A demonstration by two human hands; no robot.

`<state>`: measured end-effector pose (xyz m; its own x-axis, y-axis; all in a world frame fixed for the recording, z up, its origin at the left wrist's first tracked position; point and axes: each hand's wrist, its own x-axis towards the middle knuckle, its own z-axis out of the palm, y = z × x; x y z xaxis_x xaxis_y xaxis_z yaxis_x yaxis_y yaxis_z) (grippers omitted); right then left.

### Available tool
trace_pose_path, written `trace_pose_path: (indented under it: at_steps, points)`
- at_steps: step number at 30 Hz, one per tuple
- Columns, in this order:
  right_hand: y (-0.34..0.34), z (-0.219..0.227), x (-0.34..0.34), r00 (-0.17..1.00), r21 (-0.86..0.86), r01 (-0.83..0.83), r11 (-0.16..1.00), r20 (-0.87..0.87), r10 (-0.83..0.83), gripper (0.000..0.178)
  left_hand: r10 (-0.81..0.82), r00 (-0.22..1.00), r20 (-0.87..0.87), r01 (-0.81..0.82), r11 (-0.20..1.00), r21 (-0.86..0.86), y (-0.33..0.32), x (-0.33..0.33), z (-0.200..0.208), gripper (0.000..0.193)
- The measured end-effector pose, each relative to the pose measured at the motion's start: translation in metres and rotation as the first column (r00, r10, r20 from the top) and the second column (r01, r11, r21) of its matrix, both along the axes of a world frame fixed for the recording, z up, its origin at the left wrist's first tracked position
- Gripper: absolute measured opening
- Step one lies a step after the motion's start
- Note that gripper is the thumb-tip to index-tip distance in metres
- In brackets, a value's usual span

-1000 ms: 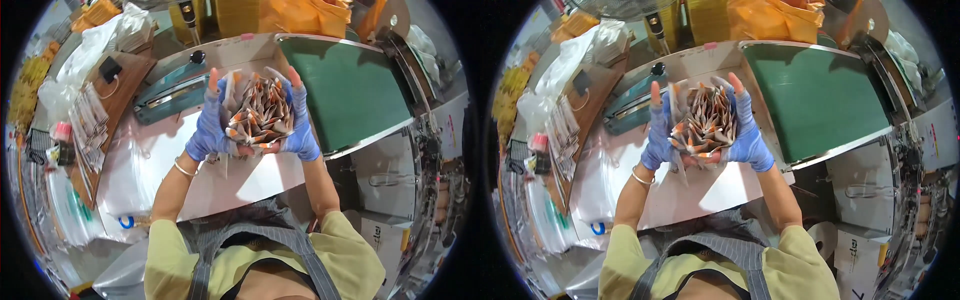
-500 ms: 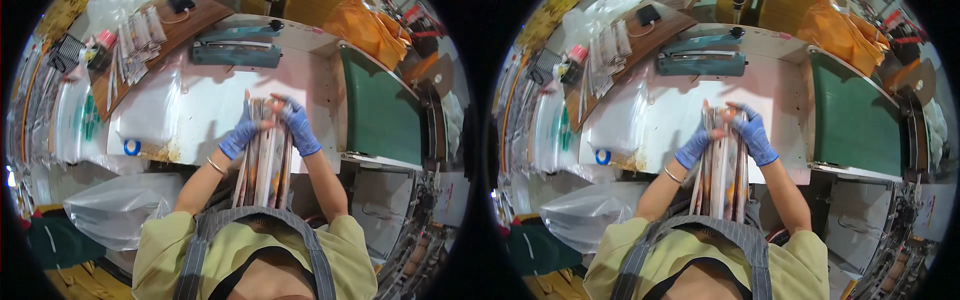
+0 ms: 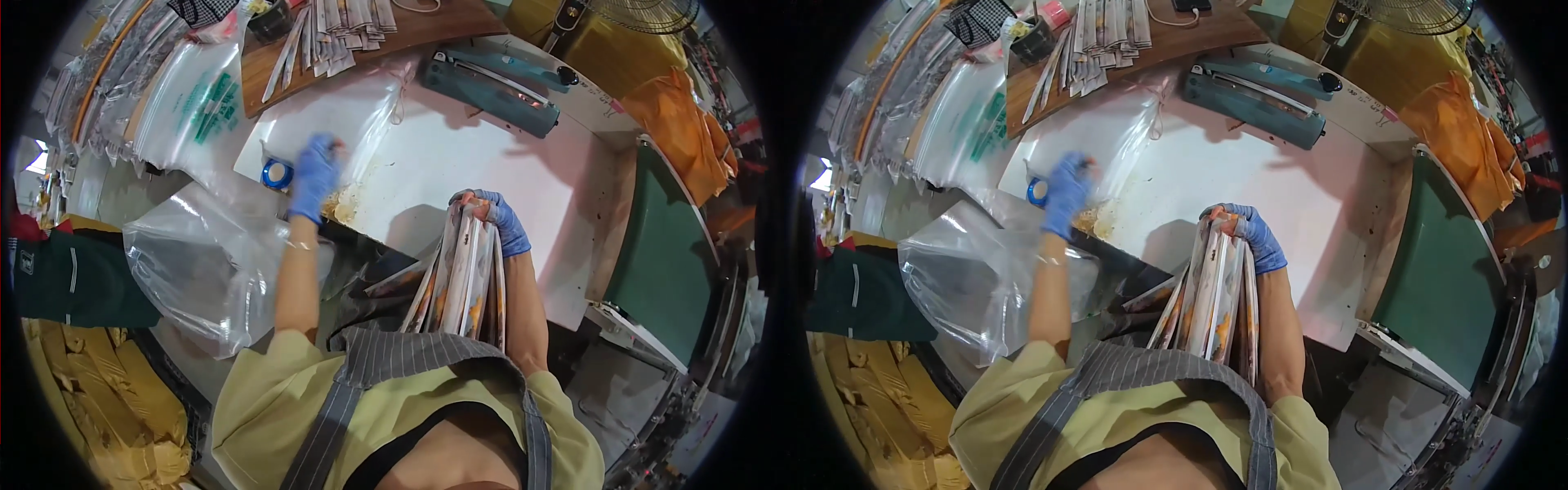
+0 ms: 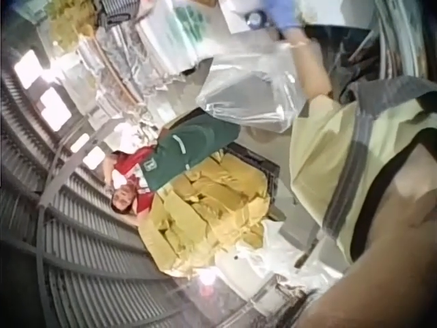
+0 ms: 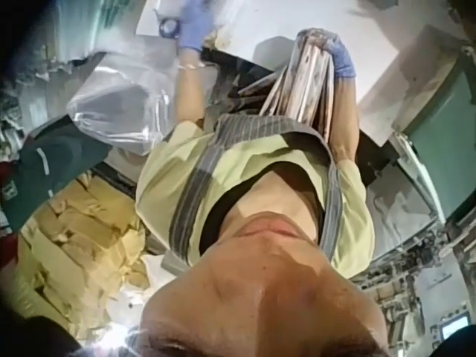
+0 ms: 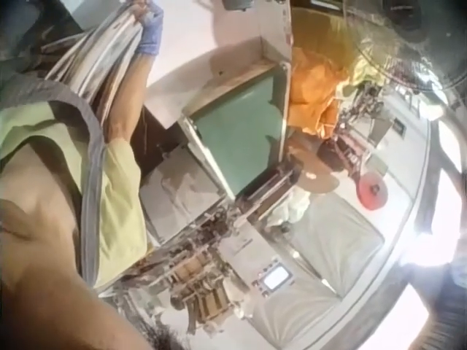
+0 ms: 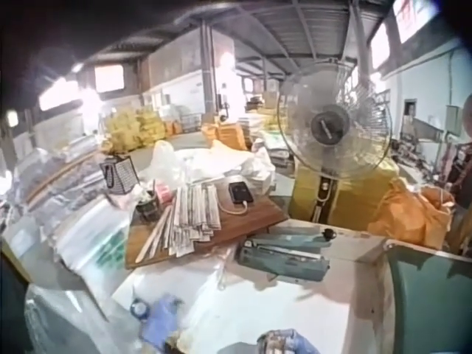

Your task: Packaging thin manufactured items into plastic bags, sealing them with a heat sealer, and organizing bundles.

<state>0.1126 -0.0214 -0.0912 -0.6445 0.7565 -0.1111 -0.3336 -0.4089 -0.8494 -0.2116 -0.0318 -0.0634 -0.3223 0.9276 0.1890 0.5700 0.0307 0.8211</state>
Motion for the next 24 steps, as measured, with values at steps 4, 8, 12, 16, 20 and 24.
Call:
trace_pose_path:
  at_steps: [4,8,12,16,20,24]
  points:
    - [0.010,-0.011,-0.006,0.987,0.039,-0.084,0.996,0.139,0.078,0.026,-0.122,0.831,-0.543,0.134,0.991,-0.018,0.024,-0.078,-0.010,0.024]
    - [0.010,-0.014,-0.010,0.992,0.027,-0.022,0.999,0.128,0.019,0.026,-0.322,0.879,-0.352,0.338,0.941,-0.017,0.037,0.002,-0.008,0.021]
    - [0.008,-0.007,-0.028,0.982,0.048,0.000,0.999,0.189,-0.009,0.025,-0.468,0.876,-0.112,0.468,0.883,-0.032,0.006,0.121,0.001,0.018]
    - [0.015,-0.007,-0.034,0.974,0.072,-0.031,0.997,0.228,0.013,0.027,-0.452,0.886,-0.099,0.444,0.891,-0.094,0.005,0.121,0.004,0.018]
    - [0.008,0.000,-0.035,0.978,0.068,0.020,0.997,0.205,-0.034,0.025,-0.318,0.948,0.031,0.320,0.944,-0.078,0.002,0.062,-0.010,0.027]
    - [0.008,-0.006,-0.025,0.965,0.061,0.040,0.997,0.256,-0.055,0.023,-0.215,0.756,0.618,0.234,0.971,0.051,-0.027,0.040,-0.002,0.025]
